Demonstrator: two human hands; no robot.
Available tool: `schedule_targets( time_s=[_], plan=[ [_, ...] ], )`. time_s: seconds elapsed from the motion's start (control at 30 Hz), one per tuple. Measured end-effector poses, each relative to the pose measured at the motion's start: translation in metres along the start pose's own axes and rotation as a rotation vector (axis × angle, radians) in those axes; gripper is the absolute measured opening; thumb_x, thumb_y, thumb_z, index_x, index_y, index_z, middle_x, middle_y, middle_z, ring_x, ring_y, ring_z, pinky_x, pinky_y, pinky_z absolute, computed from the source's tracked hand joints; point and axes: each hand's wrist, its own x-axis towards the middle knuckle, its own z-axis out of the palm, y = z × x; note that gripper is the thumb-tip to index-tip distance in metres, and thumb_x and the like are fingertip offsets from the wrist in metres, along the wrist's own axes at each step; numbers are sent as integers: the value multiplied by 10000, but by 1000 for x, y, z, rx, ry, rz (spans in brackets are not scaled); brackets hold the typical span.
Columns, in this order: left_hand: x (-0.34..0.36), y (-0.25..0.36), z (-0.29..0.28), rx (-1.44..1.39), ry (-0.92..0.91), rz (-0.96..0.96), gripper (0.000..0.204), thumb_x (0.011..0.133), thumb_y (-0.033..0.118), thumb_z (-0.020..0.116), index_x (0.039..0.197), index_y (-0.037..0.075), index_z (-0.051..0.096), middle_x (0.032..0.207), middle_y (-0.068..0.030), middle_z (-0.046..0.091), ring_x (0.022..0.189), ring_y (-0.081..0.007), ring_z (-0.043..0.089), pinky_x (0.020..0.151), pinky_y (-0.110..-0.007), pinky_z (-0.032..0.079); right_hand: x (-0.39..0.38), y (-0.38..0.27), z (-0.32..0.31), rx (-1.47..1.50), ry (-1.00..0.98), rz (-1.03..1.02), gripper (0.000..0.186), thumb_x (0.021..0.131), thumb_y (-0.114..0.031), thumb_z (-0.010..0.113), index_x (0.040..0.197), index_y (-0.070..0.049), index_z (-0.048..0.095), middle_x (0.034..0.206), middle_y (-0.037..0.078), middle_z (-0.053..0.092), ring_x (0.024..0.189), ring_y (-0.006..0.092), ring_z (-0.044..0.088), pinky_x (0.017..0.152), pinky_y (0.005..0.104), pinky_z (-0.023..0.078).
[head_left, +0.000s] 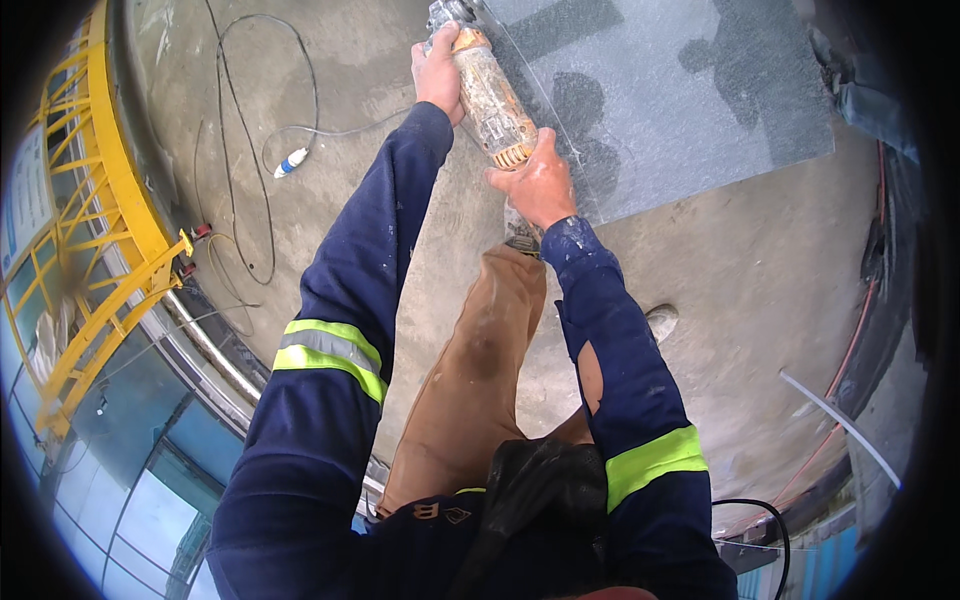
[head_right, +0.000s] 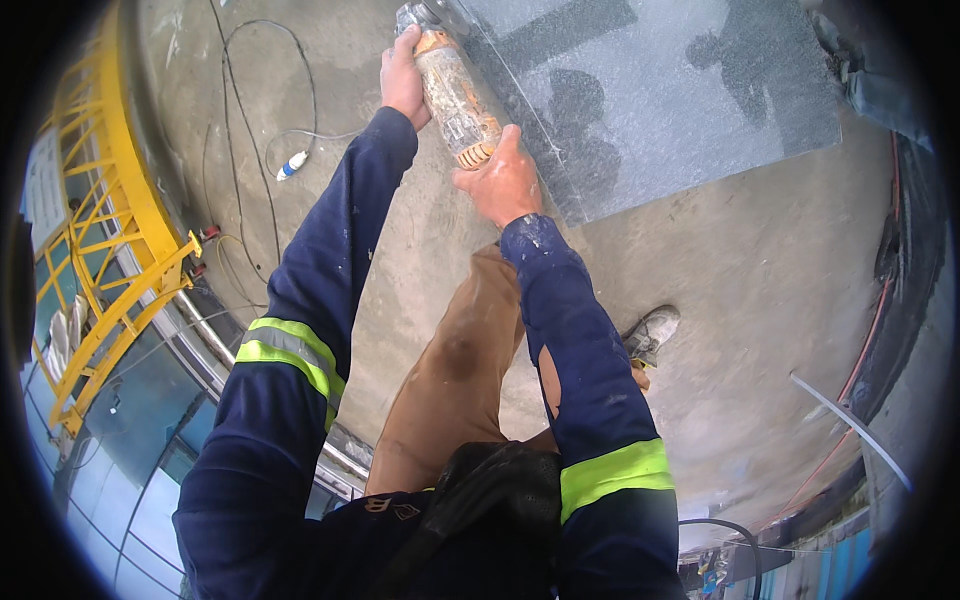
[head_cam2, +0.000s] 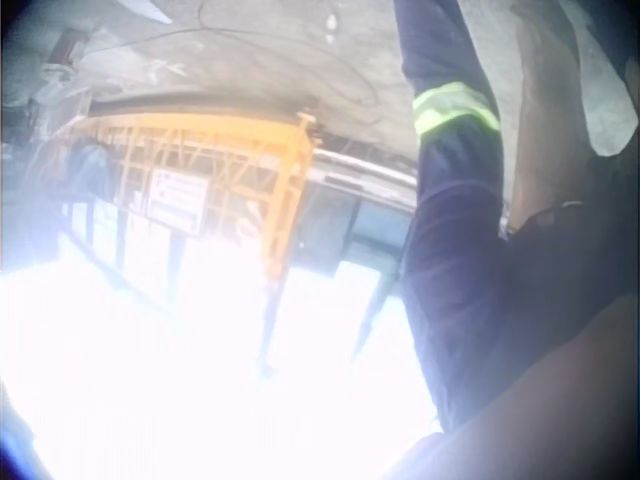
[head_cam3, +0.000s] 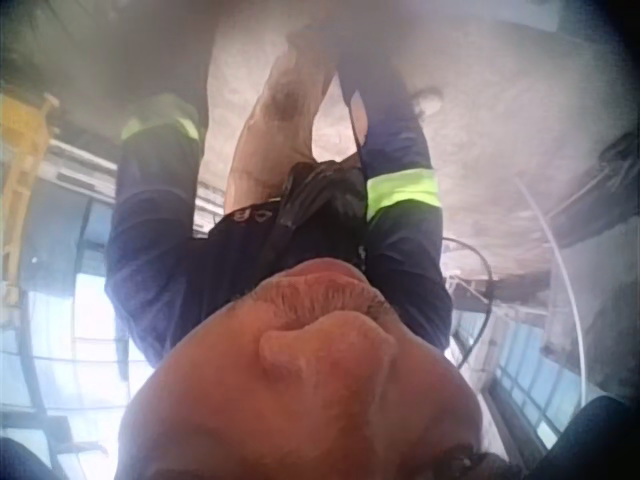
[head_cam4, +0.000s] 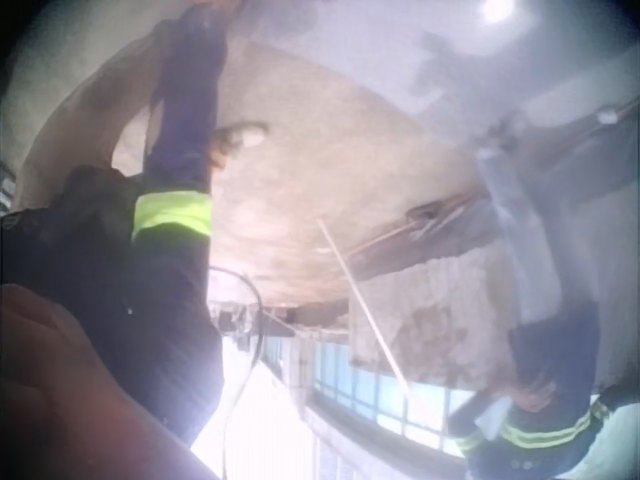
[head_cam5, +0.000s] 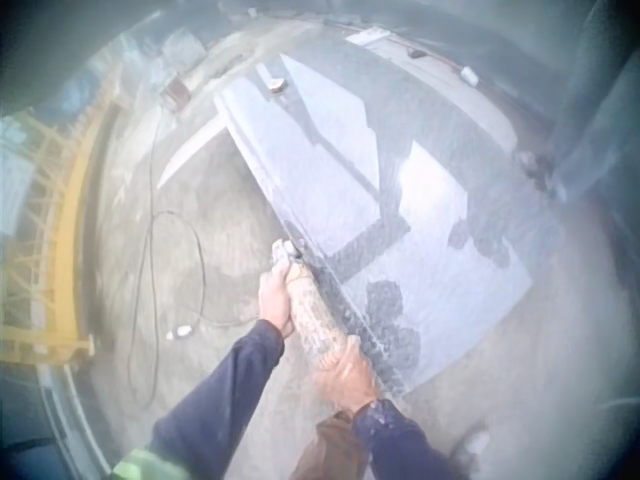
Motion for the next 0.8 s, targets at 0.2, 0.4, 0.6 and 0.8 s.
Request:
schedule_targets(
  time_s=[0.2,0.4,0.6,0.8],
  plan=[
    [15,-13,5,3,25,-41,521,964,367,676,1257,7,440,1066,-206,634,867,-321,728,735,-484,625,20,2,-4,-83,20,13,696,769,-307,884,1213,26,463,1053,302,717,966,437,738,856,484,582],
    [21,-13,11,55,77,-50,435,1014,375,591,1155,-36,600,991,-176,701,845,-294,734,759,-458,619,29,-2,-5,-81,10,33,699,759,-307,887,1214,22,470,1086,309,714,1031,459,720,906,494,563],
    [37,-19,-3,-10,-38,-74,641,958,359,692,1343,1,326,1100,-230,601,867,-343,732,725,-495,635,34,-4,-6,-69,-2,60,706,749,-306,889,1213,23,472,1082,324,709,1041,467,716,911,495,563],
    [38,-23,-3,13,-19,-82,540,979,356,655,1284,-22,418,1058,-219,639,846,-329,736,720,-485,631,34,-2,-4,-83,14,54,692,752,-302,879,1201,29,470,1069,325,712,1020,466,721,900,497,567]
  ],
)
